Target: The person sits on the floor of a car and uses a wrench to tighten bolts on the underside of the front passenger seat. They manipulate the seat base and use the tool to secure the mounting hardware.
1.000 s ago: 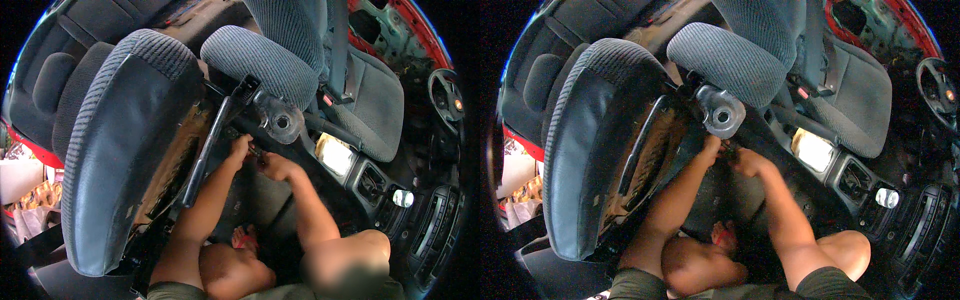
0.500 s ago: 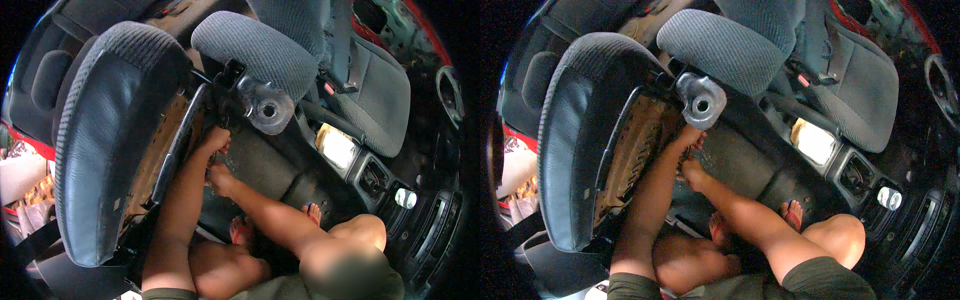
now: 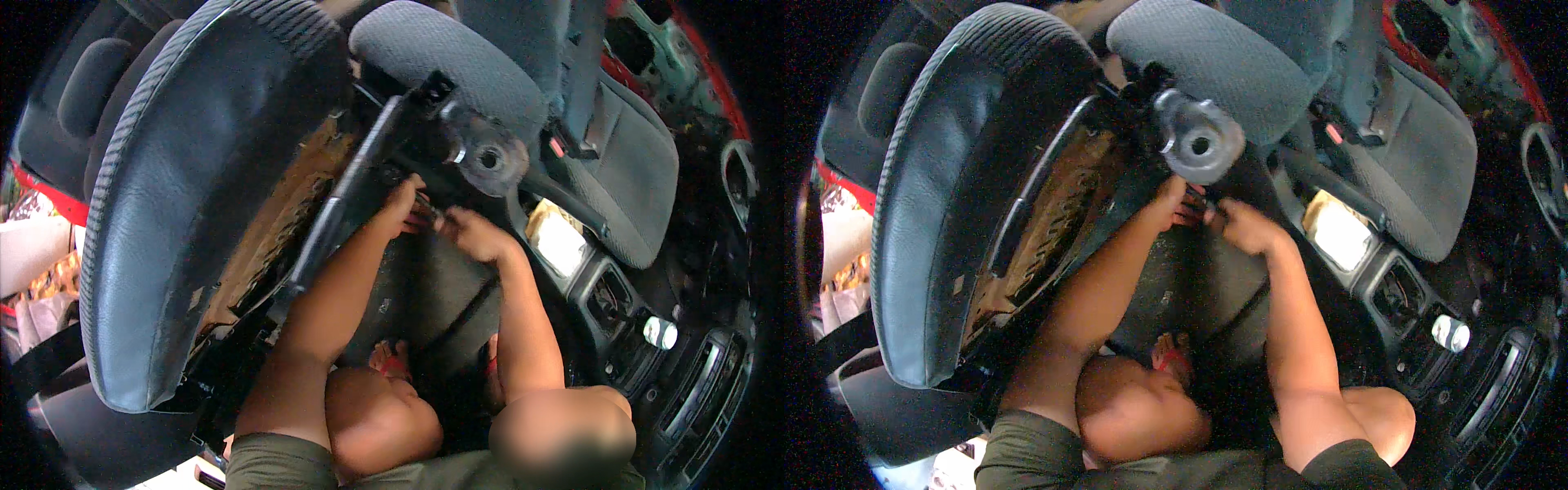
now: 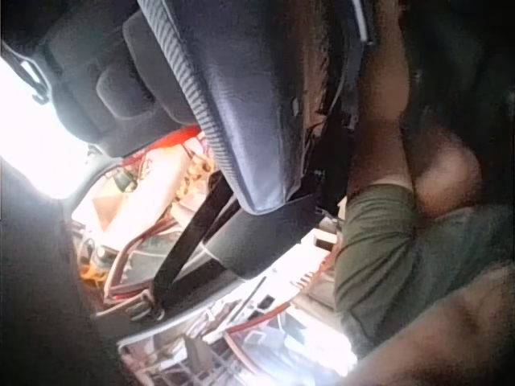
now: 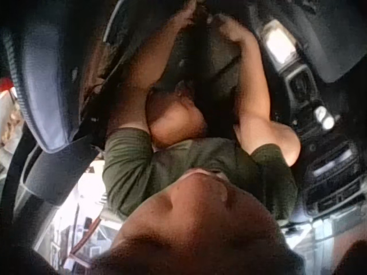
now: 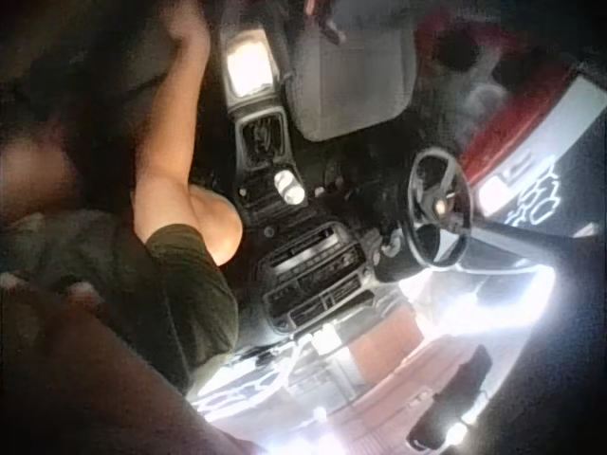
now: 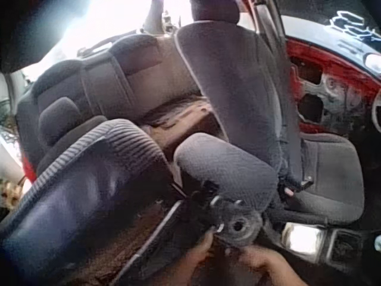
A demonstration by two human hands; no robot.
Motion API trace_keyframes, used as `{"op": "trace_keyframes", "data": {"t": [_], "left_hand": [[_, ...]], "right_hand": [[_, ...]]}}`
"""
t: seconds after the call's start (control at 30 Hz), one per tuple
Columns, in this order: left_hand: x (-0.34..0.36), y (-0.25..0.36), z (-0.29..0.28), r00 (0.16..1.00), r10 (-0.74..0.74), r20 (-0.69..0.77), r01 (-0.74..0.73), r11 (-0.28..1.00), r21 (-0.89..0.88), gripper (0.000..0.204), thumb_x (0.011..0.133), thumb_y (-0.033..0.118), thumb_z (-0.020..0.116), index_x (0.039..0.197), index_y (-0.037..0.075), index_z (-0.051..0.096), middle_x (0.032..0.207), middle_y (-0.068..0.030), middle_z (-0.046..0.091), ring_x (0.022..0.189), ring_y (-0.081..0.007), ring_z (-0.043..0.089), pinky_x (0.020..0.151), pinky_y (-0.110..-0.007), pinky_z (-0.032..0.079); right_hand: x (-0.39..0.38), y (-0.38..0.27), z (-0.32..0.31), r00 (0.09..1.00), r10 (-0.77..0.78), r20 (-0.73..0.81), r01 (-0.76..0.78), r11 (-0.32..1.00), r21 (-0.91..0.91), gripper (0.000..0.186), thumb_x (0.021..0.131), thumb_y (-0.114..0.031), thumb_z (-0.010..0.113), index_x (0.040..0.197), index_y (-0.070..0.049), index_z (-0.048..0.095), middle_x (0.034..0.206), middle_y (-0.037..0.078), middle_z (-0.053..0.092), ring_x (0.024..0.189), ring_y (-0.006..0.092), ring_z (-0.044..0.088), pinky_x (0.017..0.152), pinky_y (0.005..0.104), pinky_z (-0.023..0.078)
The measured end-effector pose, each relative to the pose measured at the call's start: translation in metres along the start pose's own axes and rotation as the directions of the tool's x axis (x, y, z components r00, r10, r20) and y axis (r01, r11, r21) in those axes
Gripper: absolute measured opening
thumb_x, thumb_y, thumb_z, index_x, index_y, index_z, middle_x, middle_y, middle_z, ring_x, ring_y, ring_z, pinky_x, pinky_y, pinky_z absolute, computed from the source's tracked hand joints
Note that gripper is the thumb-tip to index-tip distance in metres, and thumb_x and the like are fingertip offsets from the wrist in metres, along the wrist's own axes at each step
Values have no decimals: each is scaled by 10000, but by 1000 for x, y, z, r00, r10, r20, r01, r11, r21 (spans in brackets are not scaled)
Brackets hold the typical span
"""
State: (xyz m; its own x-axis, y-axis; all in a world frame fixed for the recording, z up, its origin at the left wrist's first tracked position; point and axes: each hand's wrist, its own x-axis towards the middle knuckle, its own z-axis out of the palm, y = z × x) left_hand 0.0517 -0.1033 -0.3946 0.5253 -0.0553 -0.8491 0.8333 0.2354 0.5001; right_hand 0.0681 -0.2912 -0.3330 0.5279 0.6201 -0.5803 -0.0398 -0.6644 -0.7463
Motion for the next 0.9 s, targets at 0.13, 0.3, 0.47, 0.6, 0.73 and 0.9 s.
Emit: {"op": "trace_keyframes", "data": {"t": [0.13,0.3,0.47,0.6,0.73,0.9], "left_hand": [[3,-11,-7,994,87,-72,-83,995,62,360,806,396,518,943,84,632,796,-80,666,585,-229,617,460,-352,403],[-6,-5,-36,999,-45,22,41,982,183,424,825,347,558,1114,41,609,825,-91,685,597,-237,657,512,-353,453],[36,-44,-82,960,278,-38,-235,871,431,431,853,344,565,1138,23,604,847,-128,700,600,-240,670,531,-395,460],[15,-31,-53,949,260,-179,-179,911,372,423,845,353,578,1156,67,603,832,-80,673,593,-227,636,556,-416,465],[11,-32,-36,980,118,-161,-82,973,215,554,832,502,555,1229,116,561,1174,-90,575,871,-231,615,725,-447,459],[-7,-7,3,989,110,-96,-113,993,-29,866,742,641,581,1425,131,425,1500,-135,341,1275,-346,413,951,-556,366]], "right_hand": [[4,14,47,961,-89,263,191,899,-393,386,910,-221,536,1228,-4,565,1132,240,622,1018,340,606,871,444,470],[13,-23,151,969,123,216,-232,762,605,429,914,-145,468,1329,-39,431,930,125,590,734,226,562,591,370,486],[39,-69,194,974,111,196,-225,484,845,460,933,-248,518,1341,-91,376,919,48,575,717,158,522,588,310,460],[41,-38,171,979,119,166,-201,710,675,348,953,-309,568,1193,-59,532,961,66,632,836,162,585,718,309,497],[18,3,82,961,30,276,-111,952,284,305,915,-241,591,1126,-20,573,931,67,644,787,172,577,680,330,483],[0,9,-22,968,-89,-235,71,994,-82,392,927,-244,594,1213,21,550,1116,187,656,1056,290,620,899,378,474]]}}
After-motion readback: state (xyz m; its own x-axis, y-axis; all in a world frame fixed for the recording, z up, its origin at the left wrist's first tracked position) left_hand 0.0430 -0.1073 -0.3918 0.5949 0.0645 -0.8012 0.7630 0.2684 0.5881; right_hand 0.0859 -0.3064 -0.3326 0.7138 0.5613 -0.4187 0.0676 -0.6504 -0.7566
